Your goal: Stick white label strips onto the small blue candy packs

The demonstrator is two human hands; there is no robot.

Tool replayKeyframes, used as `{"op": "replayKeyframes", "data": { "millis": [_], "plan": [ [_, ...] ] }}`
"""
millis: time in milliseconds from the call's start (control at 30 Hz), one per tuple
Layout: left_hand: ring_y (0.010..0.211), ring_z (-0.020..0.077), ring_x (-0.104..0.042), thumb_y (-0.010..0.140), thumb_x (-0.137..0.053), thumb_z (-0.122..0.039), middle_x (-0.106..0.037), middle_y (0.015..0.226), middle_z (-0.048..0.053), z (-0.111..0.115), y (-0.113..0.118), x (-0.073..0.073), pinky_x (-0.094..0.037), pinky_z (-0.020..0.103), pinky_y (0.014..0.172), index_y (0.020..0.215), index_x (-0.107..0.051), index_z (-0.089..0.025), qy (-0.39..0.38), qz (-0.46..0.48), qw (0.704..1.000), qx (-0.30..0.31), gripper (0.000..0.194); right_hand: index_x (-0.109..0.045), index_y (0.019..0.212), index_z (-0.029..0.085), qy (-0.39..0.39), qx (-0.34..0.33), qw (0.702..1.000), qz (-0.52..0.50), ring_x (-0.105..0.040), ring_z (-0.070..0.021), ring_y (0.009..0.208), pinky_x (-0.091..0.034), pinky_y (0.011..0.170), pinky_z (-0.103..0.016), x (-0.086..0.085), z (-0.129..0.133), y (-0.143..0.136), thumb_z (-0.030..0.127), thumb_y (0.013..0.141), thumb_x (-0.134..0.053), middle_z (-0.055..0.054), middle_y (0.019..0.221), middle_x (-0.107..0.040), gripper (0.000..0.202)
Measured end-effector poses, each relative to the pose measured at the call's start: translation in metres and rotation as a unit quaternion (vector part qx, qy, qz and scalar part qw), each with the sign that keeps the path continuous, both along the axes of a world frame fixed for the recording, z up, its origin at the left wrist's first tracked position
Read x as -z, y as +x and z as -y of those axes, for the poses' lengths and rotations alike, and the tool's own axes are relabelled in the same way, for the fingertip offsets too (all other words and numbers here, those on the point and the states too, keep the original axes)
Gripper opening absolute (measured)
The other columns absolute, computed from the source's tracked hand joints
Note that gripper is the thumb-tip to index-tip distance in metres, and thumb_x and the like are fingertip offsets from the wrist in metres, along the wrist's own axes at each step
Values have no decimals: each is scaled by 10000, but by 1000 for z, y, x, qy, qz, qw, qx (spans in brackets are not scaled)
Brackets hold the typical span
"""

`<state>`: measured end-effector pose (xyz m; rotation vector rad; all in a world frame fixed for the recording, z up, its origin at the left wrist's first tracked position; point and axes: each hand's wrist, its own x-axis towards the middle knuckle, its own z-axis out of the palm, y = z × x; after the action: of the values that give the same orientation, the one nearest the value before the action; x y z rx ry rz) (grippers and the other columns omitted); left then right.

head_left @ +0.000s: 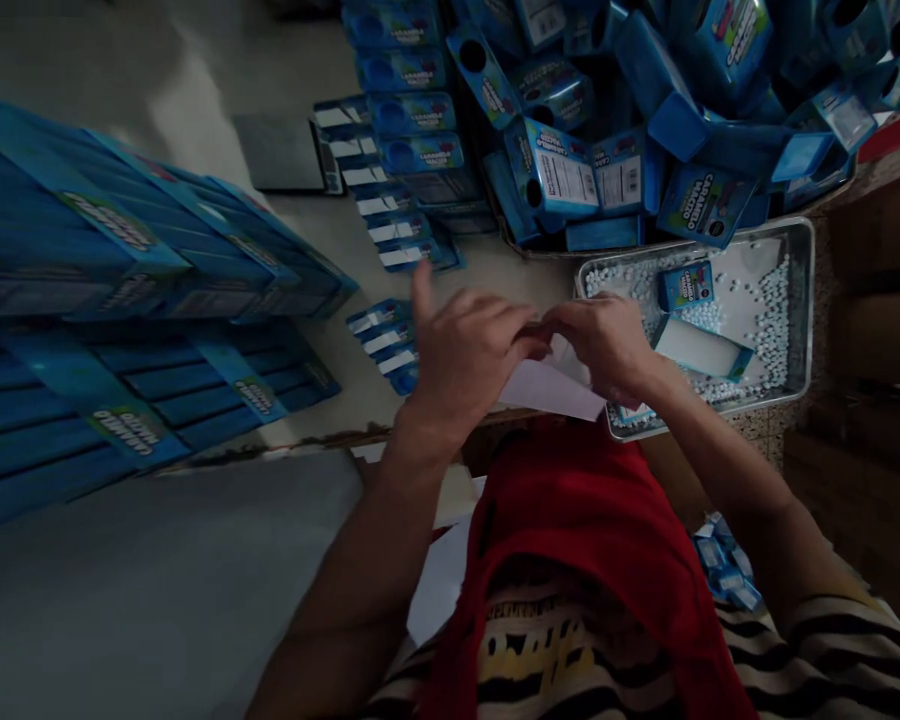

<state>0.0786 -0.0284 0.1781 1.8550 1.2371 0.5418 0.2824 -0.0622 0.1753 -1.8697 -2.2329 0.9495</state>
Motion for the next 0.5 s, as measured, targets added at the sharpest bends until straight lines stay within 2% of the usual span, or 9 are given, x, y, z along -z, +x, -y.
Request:
{"op": "replayKeyframes", "data": {
  "millis": [67, 133, 200, 267, 367, 500],
  "plan": [
    [971, 289, -682, 853, -804, -270, -632, 708, 4, -4, 0, 8, -250, 663, 1276, 755, -768, -264, -5, 3, 999, 37, 105, -828, 1063, 294, -15, 19, 1000, 8, -691, -232, 804, -442, 776, -339, -2, 2, 1, 270, 1001, -647, -16, 878, -804, 193],
    [866, 270, -691, 841, -819, -327, -658, 682, -7, -7, -1, 23, -309, 645, 1248, 730, -775, -261, -33, 8, 998, 49, 136, -836, 1001, 280, -13, 30, 999, 17, -684, -234, 781, -442, 798, -351, -2, 7, 6, 312, 991, -681, -24, 825, -794, 159],
    [814, 270, -692, 764, -891, -390, -703, 696, -1, -9, -2, 39, -461, 571, 1129, 739, -796, -258, -73, 12, 997, 34, 165, -839, 925, 249, -13, 37, 999, 22, -691, -232, 784, -444, 869, -370, 1, 13, 13, 301, 989, -689, -40, 796, -787, 172],
    [740, 253, -672, 703, -933, -411, -697, 652, 10, -10, -4, 50, -553, 441, 916, 714, -807, -252, -106, -1, 994, 18, 204, -842, 896, 234, -32, 48, 998, 28, -695, -228, 776, -440, 896, -375, 7, 18, 18, 282, 989, -687, -50, 772, -782, 187],
    [625, 204, -600, 709, -923, -396, -660, 581, 20, -10, -7, 61, -467, 311, 645, 681, -822, -238, -138, -28, 990, -16, 190, -857, 976, 260, -63, 79, 994, 48, -702, -243, 789, -435, 823, -354, 20, 26, 27, 315, 971, -713, -58, 813, -799, 154],
    [583, 169, -567, 707, -906, -334, -687, 592, 15, -8, -6, 76, -360, 273, 545, 695, -843, -231, -210, -24, 976, -46, 121, -873, 956, 278, -86, 128, 986, 62, -710, -247, 800, -397, 706, -319, 40, 36, 39, 327, 960, -712, -58, 843, -815, 169]
  ]
}}
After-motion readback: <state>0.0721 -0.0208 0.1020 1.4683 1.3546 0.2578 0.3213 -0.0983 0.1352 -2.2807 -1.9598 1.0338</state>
